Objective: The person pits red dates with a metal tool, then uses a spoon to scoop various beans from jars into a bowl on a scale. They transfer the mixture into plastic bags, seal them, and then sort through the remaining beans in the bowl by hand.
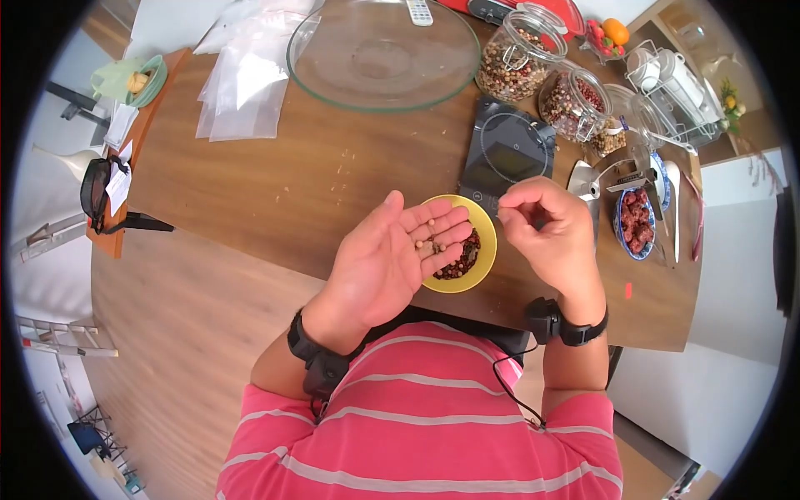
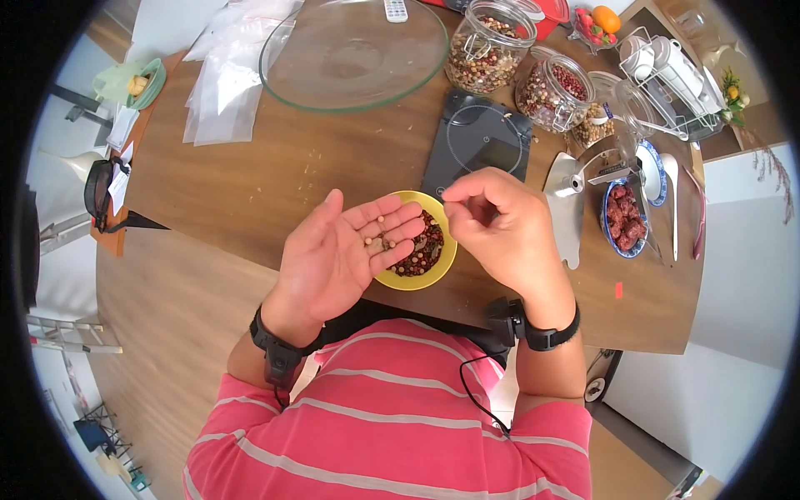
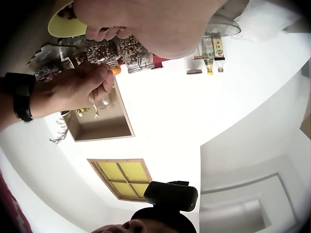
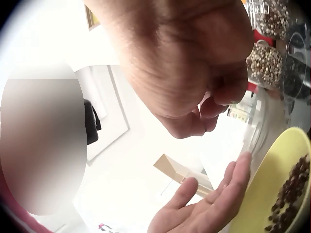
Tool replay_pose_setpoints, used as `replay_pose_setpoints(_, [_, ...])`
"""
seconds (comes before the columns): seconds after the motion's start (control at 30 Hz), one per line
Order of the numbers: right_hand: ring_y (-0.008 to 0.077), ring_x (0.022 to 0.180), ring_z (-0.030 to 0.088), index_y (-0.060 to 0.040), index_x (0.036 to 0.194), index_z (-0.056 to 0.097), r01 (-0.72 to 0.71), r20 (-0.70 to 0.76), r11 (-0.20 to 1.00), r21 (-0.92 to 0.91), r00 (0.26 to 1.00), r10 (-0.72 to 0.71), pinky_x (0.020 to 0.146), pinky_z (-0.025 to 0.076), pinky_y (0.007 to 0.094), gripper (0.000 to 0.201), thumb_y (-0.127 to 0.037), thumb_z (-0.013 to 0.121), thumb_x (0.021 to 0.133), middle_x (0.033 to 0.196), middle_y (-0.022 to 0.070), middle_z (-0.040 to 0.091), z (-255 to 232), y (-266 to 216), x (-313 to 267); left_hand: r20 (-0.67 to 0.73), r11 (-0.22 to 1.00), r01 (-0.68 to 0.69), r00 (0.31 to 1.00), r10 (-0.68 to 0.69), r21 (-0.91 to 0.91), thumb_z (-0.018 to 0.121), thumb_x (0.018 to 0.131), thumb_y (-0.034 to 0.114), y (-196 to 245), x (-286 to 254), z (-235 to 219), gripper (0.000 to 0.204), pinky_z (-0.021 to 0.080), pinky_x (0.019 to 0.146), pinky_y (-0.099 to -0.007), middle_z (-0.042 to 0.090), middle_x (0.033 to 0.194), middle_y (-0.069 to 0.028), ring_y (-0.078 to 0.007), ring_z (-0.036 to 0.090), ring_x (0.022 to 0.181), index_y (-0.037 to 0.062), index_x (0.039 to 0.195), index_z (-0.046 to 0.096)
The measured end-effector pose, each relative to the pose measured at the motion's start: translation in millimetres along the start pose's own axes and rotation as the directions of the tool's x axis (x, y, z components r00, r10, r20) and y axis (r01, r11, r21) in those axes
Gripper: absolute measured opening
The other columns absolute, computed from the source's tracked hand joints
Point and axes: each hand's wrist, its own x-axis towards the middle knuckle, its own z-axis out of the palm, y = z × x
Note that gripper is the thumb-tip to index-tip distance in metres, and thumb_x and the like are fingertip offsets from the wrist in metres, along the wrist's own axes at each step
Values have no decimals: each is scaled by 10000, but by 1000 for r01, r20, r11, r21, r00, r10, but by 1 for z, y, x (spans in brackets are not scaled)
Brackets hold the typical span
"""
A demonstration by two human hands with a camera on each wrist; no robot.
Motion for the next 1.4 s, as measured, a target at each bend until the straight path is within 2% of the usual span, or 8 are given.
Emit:
replay_pose_setpoints(0.17, [109, 655, 597, -30, 949, 701, 18, 25, 985, -171, 1000, -14, 600, 475, 252, 146, 45, 736, 828, 841, 39, 655, 0, 6, -10, 0, 1000, 10, 1000, -10, 14, 310, 1100, 542, 2, 0, 2, 757, 392, 1189, -447, 503, 1502, -252, -336, 508, 1400, -101, 1490, 397])
replay_pose_setpoints(0.23, [209, 695, 655, -47, 934, 688, 152, 125, 965, -215, 984, -127, 620, 522, 313, 162, 31, 749, 805, 859, 74, 664, 9, 6, -12, 2, 1000, 12, 1000, -12, 22, 310, 1100, 543, 4, 0, 4, 758, 393, 1188, -450, 503, 1500, -254, -338, 508, 1400, -102, 1489, 397])
replay_pose_setpoints(0.37, [313, 799, 683, -67, 915, 667, 206, 237, 942, -267, 961, -143, 681, 553, 396, 183, 4, 762, 776, 925, 79, 679, 12, -3, -10, -16, 998, -5, 1000, 6, 63, 312, 1099, 547, 7, -1, 6, 760, 391, 1187, -452, 505, 1496, -255, -337, 509, 1395, -100, 1488, 400])
replay_pose_setpoints(0.67, [334, 813, 674, -98, 949, 691, 324, 255, 842, -431, 939, -231, 676, 545, 443, 157, -29, 705, 808, 891, 86, 656, 17, -27, -6, -41, 998, -23, 999, 25, 59, 328, 1098, 542, 4, -5, -1, 731, 392, 1183, -439, 508, 1497, -237, -322, 501, 1399, -83, 1461, 438])
replay_pose_setpoints(1.03, [344, 829, 677, -78, 975, 684, 328, 288, 798, -506, 936, -201, 684, 546, 449, 149, -102, 728, 835, 863, 94, 658, 23, -30, -5, -30, 999, -21, 999, 23, 43, 354, 1094, 540, 5, -10, -4, 720, 393, 1184, -431, 517, 1486, -230, -309, 503, 1393, -78, 1452, 447])
replay_pose_setpoints(1.2, [339, 851, 687, -69, 968, 680, 366, 252, 820, -440, 927, -279, 678, 551, 443, 146, -132, 722, 843, 890, 99, 680, 37, -35, -4, 0, 1000, -11, 1000, 11, 28, 376, 1092, 536, 1, -9, -8, 714, 415, 1136, -420, 578, 1402, -181, -263, 570, 1263, -78, 1448, 457])
replay_pose_setpoints(1.3, [333, 844, 693, -71, 948, 666, 407, 325, 816, -411, 901, -286, 664, 553, 442, 126, -152, 704, 859, 916, 93, 697, 47, -29, -5, 39, 1000, -1, 999, 0, 21, 390, 1090, 537, -2, -8, -8, 705, 427, 1082, -389, 616, 1330, -132, -221, 589, 1148, -71, 1436, 476])
replay_pose_setpoints(1.4, [326, 830, 700, -74, 935, 654, 381, 325, 828, -410, 910, -258, 648, 555, 444, 116, -158, 692, 864, 922, 85, 707, 54, -31, -6, 85, 998, -20, 996, 15, 58, 400, 1106, 497, -5, -8, -9, 617, 427, 1070, -374, 605, 1317, -93, -190, 565, 1177, -29, 1415, 496])
